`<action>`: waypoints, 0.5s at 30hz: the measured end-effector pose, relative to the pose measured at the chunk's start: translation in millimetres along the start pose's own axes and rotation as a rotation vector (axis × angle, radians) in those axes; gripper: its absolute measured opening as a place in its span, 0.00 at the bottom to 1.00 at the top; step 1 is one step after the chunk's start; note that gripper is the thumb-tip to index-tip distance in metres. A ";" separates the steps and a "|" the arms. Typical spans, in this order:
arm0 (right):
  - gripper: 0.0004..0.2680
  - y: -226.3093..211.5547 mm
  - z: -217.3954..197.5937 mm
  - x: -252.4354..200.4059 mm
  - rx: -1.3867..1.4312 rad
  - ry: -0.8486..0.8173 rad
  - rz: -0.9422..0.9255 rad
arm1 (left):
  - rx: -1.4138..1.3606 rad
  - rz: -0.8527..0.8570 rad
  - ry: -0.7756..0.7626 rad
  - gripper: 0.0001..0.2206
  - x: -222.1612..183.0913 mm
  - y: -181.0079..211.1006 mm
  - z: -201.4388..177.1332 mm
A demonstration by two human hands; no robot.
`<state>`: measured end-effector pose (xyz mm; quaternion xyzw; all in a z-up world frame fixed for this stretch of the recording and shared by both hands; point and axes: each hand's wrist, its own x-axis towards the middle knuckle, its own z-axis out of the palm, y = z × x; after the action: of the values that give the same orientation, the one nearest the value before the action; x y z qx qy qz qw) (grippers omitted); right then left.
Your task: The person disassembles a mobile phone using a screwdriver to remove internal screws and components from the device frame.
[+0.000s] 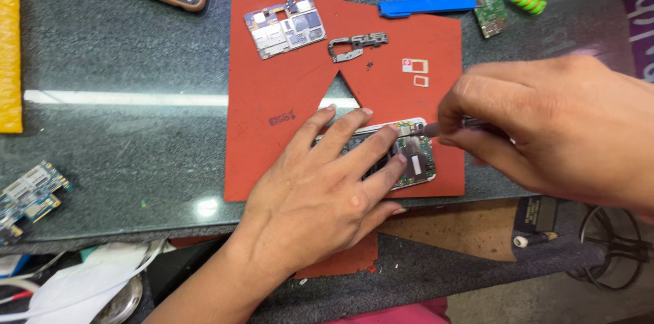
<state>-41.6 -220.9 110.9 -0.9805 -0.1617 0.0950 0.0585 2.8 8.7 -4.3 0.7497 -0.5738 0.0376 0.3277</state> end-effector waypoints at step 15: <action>0.11 2.0 7.5 -4.2 -0.061 -0.093 0.152 | 0.019 0.016 0.016 0.18 -1.6 -0.4 3.0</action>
<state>-46.5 -223.5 104.0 -0.9858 -0.0922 0.1397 0.0138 1.6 8.5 -7.5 0.7478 -0.5767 0.0514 0.3249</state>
